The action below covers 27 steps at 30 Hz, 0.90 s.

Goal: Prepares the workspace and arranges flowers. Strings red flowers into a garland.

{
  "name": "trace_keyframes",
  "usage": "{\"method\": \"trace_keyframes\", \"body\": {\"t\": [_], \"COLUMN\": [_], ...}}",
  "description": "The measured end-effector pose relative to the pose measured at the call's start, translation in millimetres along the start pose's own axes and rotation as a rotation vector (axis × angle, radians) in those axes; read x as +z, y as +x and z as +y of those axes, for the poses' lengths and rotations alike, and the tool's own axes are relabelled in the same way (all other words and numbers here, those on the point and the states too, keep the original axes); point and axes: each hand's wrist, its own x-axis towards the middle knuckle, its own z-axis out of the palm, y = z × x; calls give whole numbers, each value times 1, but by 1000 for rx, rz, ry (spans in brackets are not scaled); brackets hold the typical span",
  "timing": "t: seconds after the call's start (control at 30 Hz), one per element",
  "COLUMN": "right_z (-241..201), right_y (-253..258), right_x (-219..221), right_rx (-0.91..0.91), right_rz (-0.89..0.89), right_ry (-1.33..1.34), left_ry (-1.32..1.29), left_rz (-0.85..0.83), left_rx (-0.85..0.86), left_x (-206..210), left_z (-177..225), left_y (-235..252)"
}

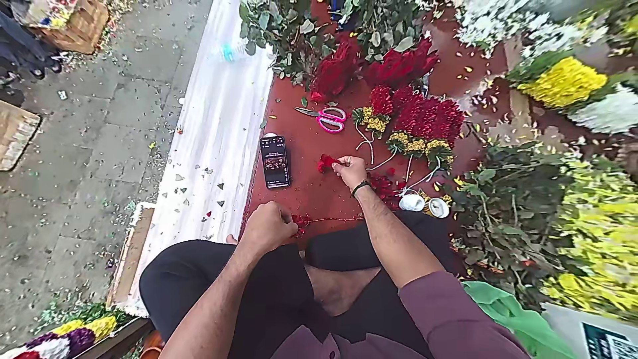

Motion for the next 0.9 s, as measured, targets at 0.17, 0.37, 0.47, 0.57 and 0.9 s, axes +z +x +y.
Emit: {"method": "trace_keyframes", "body": {"t": [0.17, 0.37, 0.47, 0.57, 0.9], "right_z": [-21, -22, -19, -17, -23], "right_y": [-21, -29, -24, -19, -20], "right_x": [-13, -18, -17, -17, -17], "right_rx": [39, 87, 108, 73, 78], "right_rz": [-76, -75, -84, -24, -44], "right_ry": [-16, 97, 82, 88, 213], "left_ry": [-3, -3, -2, -5, 20], "left_rz": [19, 2, -1, 5, -8], "left_rx": [-2, 3, -7, -16, 3], "left_x": [-4, -2, -3, -4, 1], "left_z": [-2, 1, 0, -1, -2], "left_y": [-3, -1, -2, -2, 2]}}
